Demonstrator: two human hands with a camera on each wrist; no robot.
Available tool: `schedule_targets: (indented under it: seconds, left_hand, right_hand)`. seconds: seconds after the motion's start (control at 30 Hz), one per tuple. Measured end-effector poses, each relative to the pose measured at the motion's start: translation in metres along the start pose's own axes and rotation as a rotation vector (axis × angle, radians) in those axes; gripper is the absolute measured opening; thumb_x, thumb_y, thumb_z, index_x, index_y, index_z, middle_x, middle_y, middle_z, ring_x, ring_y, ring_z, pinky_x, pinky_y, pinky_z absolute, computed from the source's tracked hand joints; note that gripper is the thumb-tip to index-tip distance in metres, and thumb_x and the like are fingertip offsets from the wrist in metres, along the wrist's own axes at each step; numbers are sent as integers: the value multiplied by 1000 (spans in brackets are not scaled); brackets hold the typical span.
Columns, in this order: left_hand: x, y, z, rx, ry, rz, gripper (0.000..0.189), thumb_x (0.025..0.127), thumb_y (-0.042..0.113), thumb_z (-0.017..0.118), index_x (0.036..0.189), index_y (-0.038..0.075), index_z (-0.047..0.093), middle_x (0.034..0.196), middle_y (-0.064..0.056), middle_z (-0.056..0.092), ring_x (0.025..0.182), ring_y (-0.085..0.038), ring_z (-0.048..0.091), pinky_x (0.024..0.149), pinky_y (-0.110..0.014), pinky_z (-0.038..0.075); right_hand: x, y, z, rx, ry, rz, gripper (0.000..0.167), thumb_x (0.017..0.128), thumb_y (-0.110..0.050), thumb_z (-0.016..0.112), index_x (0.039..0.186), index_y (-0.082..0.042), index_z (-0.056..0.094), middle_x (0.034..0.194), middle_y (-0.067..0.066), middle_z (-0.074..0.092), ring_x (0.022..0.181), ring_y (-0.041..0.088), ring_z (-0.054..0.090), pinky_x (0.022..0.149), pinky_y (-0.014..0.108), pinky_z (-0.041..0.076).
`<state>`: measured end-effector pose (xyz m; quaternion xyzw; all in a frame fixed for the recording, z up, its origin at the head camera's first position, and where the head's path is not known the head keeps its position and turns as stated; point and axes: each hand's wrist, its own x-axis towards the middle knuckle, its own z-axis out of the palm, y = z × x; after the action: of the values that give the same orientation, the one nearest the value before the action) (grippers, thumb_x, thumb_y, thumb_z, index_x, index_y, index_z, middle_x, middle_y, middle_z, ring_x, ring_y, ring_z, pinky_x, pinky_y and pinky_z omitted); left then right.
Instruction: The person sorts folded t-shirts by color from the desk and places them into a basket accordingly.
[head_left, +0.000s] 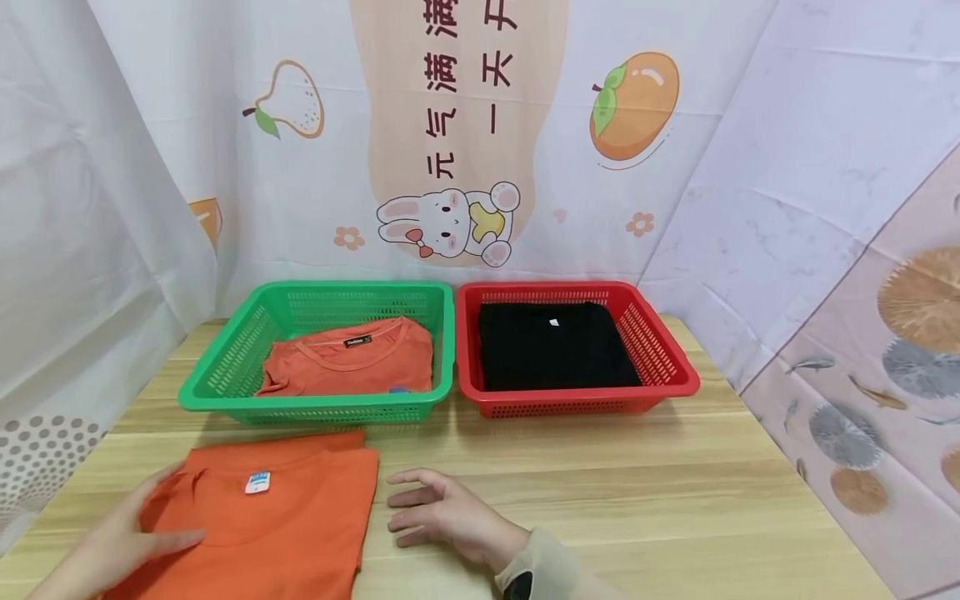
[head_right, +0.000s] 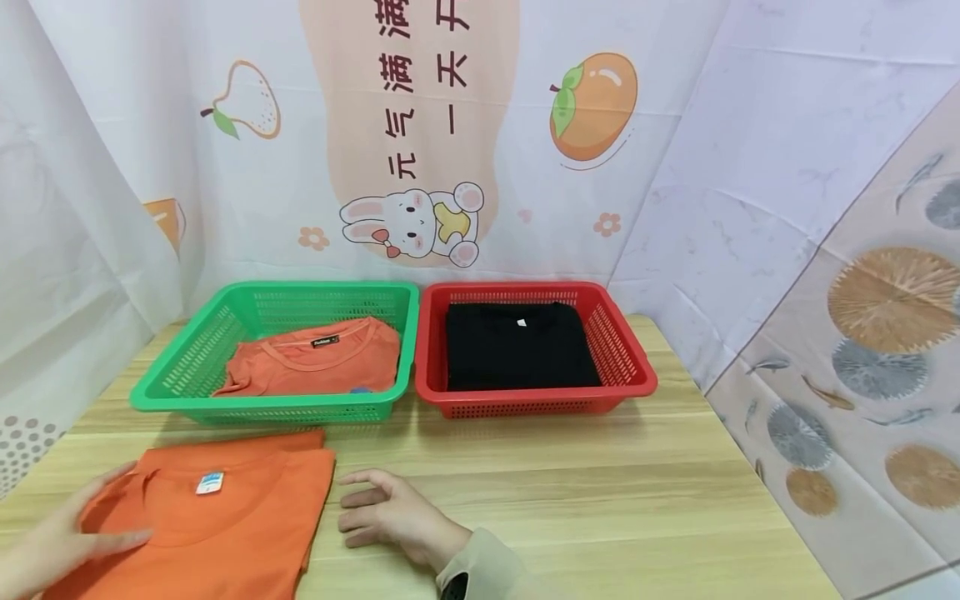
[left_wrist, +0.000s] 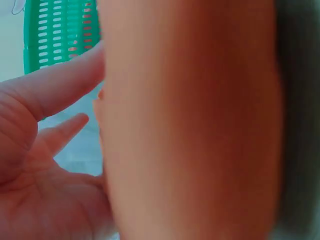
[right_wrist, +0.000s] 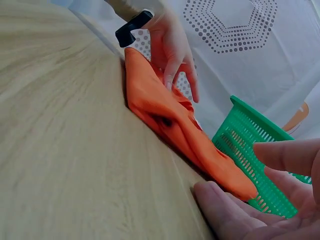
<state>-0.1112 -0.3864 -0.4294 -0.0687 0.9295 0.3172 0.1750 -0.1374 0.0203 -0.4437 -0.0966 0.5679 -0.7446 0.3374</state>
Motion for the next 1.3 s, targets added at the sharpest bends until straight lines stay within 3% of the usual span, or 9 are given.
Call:
schedule_targets:
  seconds: [0.2,0.33,0.5,0.7,0.83,0.97,1.07,1.17,1.3]
  left_hand:
    - [0,12,10,-111,-57,55,91,92,30,70,153,-7,14,151,-42,16,131,-59,25,97,-72,34]
    - [1,19,19,-128,-63,110,78,90,28,73,147,-3,29,148,-35,29,119,-11,47,94,-43,47]
    - [1,23,28,-197,-89,158,73,91,25,72,144,1,28,149,-30,28,98,24,32,81,-18,44]
    - [-1,32,39,-238,-95,205,76,92,21,70,145,4,20,149,-30,23,99,25,32,80,-14,44]
    - [-3,38,48,-236,5,256,71,90,16,72,141,2,24,143,-24,31,99,23,33,79,-12,43]
    - [-6,42,53,-245,103,300,58,90,11,71,134,4,33,131,9,41,98,17,41,77,-12,43]
    - [-9,46,50,-258,97,300,45,92,14,69,131,8,45,118,29,42,99,14,44,77,-14,44]
    - [-11,51,42,-291,11,257,39,95,21,66,132,10,57,126,27,47,101,18,43,79,-17,48]
    - [-16,60,32,-294,-90,138,45,96,32,65,137,13,60,148,-6,47,102,23,40,82,-20,52]
  right_hand:
    - [-1,2,1,13,-32,-9,46,92,7,59,137,2,52,120,16,62,92,17,65,86,41,58]
    - [-3,2,1,11,-28,4,44,92,6,60,135,1,55,112,10,65,90,14,65,80,32,57]
    - [-2,4,1,-22,-28,27,39,92,3,62,131,1,60,110,3,68,93,11,65,80,25,56]
    - [1,8,0,-67,-30,39,37,92,1,62,129,0,63,120,7,67,100,12,65,86,28,56]
    - [2,10,-1,-72,-33,38,38,92,2,61,130,1,63,126,9,65,103,14,65,89,31,56]
    - [1,10,-1,-70,-5,43,38,91,4,61,129,1,64,128,11,65,106,16,65,91,34,57]
    - [1,8,0,-69,15,47,38,90,5,62,128,0,65,130,11,64,107,17,66,91,35,57]
    - [1,6,0,-64,23,48,38,90,5,62,127,0,66,131,12,63,107,18,65,91,36,57]
    - [-1,2,0,-73,33,43,38,90,6,62,126,0,67,134,11,61,110,19,64,92,37,57]
